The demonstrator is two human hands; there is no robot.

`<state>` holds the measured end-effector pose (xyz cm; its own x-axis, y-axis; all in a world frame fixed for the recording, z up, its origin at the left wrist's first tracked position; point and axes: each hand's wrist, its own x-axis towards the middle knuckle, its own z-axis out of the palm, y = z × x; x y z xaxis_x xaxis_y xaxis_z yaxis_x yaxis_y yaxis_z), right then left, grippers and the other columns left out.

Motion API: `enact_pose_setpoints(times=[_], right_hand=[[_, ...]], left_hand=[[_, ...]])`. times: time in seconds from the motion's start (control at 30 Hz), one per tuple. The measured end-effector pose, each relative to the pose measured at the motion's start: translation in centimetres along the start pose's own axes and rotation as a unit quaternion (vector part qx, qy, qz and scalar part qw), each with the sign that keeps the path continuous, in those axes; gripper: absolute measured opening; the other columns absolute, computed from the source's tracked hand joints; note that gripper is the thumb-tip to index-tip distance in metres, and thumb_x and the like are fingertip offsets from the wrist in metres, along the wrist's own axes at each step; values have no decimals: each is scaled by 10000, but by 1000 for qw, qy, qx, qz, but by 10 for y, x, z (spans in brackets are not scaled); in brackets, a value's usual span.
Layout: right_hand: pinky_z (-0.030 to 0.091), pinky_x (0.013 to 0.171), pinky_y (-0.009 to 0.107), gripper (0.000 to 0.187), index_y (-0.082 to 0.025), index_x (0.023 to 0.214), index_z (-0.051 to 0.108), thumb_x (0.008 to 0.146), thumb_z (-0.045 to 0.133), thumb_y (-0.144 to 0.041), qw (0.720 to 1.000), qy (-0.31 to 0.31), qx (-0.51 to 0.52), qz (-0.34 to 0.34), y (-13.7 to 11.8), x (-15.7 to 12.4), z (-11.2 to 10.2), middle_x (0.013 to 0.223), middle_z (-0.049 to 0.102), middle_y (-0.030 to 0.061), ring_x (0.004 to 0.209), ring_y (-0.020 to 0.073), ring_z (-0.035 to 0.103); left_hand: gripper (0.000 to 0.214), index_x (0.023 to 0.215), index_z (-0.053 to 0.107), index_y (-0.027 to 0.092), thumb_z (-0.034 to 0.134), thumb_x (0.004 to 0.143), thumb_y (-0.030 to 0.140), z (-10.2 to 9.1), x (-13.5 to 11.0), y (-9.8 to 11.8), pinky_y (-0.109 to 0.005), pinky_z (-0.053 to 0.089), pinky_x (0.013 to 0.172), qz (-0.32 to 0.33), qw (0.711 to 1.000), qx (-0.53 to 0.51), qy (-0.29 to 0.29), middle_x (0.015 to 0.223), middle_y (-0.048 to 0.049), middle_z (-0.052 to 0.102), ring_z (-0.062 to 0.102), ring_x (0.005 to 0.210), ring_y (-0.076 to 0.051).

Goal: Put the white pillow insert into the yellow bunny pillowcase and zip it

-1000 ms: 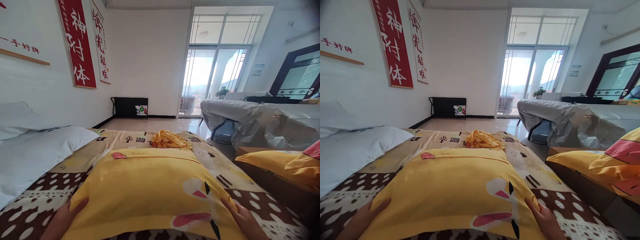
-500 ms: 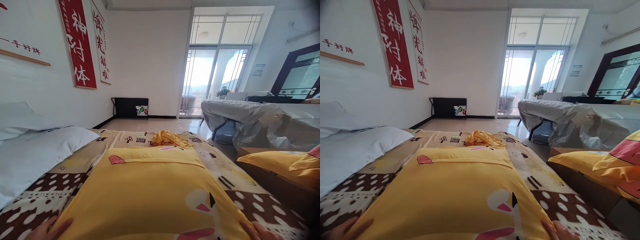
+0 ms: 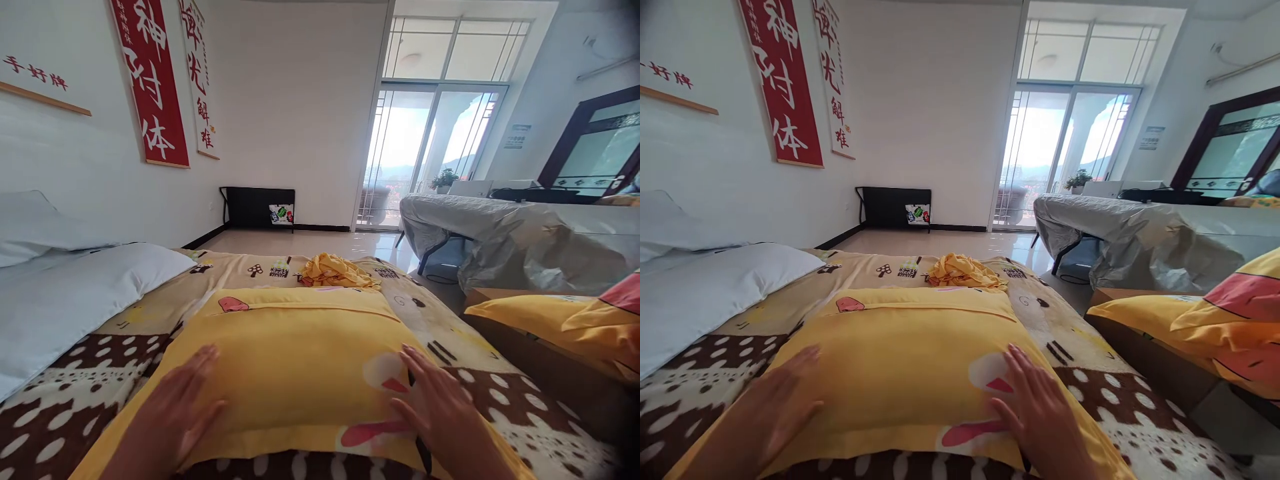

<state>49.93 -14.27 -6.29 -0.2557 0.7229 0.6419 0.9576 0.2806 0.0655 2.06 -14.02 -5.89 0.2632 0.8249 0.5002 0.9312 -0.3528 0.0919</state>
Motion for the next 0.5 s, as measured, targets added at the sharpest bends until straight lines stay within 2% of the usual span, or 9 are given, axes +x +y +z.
enact_pose_setpoints(times=[0.07, 0.1, 0.17, 0.2, 0.27, 0.37, 0.43, 0.5], right_hand=[[306, 1078, 421, 890, -181, 1502, 171, 806, 537, -597, 990, -47, 41, -124, -61, 39, 2, 1516, 317, 122, 1364, 291, 337], [273, 1101, 431, 976, -166, 1513, 117, 774, 565, -619, 980, -67, 59, -176, -87, 54, 5, 1534, 272, 123, 1393, 294, 279], [228, 1124, 436, 1041, -131, 1517, 53, 760, 605, -585, 971, -83, 69, -214, -119, 71, 15, 1542, 241, 130, 1416, 282, 220], [214, 1127, 442, 1042, -134, 1517, 50, 758, 620, -563, 970, -85, 64, -218, -124, 74, 21, 1544, 233, 129, 1419, 281, 212], [200, 1126, 455, 1014, -166, 1518, 67, 757, 632, -524, 973, -86, 42, -208, -113, 68, 31, 1551, 217, 111, 1416, 283, 217], [181, 1124, 479, 919, -204, 1519, 87, 782, 590, -427, 984, -70, -6, -166, -61, 40, 41, 1553, 221, 93, 1408, 295, 235], [200, 1112, 494, 837, -209, 1520, 69, 811, 508, -281, 992, -53, -54, -102, -17, 15, 43, 1549, 236, 100, 1402, 299, 253], [285, 1074, 483, 800, -196, 1521, 33, 818, 414, -164, 993, -45, -102, -29, 22, -9, 45, 1538, 263, 125, 1377, 296, 313]], left_hand=[[918, 1505, 165, 202, 453, 790, 701, 5, 42, 62, -394, 303, 1114, 151, 988, 33, 24, 1519, -103, 328, 335, 1377, -279], [1032, 1512, 81, 164, 438, 748, 759, 10, 58, 86, -424, 281, 1122, 197, 979, 41, 23, 1530, -129, 292, 294, 1396, -288], [1135, 1507, -7, 121, 431, 708, 798, 23, 76, 114, -463, 261, 1122, 243, 969, 51, 14, 1527, -159, 282, 268, 1405, -297], [1147, 1506, -12, 124, 449, 700, 797, 30, 79, 117, -475, 239, 1128, 248, 967, 57, 9, 1526, -157, 287, 270, 1403, -300], [1115, 1512, 39, 169, 522, 695, 755, 40, 73, 100, -477, 164, 1152, 243, 967, 73, 8, 1528, -127, 295, 288, 1394, -301], [987, 1504, 162, 255, 629, 705, 598, 48, 45, 41, -455, 30, 1171, 210, 972, 104, 22, 1536, -81, 287, 291, 1392, -304], [860, 1493, 213, 283, 615, 744, 411, 48, 21, -3, -454, 67, 1164, 152, 980, 122, 33, 1533, -77, 293, 303, 1387, -310], [765, 1484, 253, 263, 534, 773, 276, 45, -4, -39, -436, 206, 1128, 70, 988, 132, 33, 1521, -91, 322, 358, 1357, -311]])
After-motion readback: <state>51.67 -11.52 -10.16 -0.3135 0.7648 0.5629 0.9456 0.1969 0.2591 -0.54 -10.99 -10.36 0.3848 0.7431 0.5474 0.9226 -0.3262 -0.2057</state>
